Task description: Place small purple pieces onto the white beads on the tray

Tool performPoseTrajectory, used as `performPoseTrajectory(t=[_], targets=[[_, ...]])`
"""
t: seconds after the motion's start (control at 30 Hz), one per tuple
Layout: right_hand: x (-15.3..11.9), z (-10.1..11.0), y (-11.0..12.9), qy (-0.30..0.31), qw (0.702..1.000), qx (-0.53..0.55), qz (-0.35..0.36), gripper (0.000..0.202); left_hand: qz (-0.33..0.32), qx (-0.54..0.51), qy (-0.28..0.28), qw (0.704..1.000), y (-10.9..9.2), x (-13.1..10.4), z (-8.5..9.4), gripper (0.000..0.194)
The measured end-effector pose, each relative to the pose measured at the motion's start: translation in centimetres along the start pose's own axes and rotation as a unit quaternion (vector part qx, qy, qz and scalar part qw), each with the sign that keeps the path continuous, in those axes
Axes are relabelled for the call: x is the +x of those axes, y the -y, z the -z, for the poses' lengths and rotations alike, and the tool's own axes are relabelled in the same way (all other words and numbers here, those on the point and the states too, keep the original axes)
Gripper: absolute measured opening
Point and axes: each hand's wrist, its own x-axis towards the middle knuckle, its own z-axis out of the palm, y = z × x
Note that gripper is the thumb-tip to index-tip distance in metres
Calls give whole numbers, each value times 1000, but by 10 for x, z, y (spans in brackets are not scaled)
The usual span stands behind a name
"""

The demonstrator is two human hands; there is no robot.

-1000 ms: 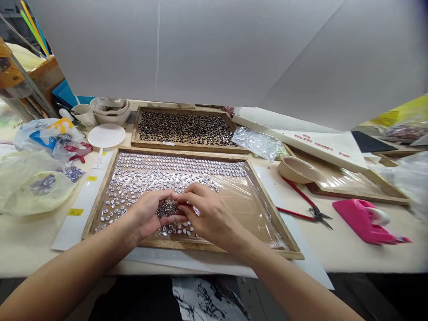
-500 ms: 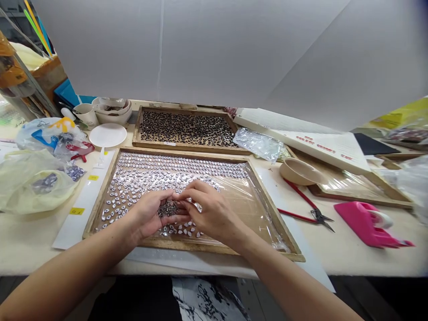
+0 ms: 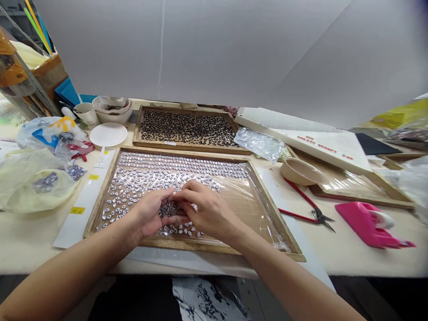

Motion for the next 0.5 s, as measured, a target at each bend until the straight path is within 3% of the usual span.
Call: performPoseTrajectory(t=[0.33, 0.5], targets=[[-5, 8, -3, 22, 998, 9, -63, 16, -6, 22, 10, 1000, 0, 3, 3, 27], [-3, 10, -6, -16, 999, 25, -39, 11, 2, 27, 17, 999, 0, 2, 3, 28]])
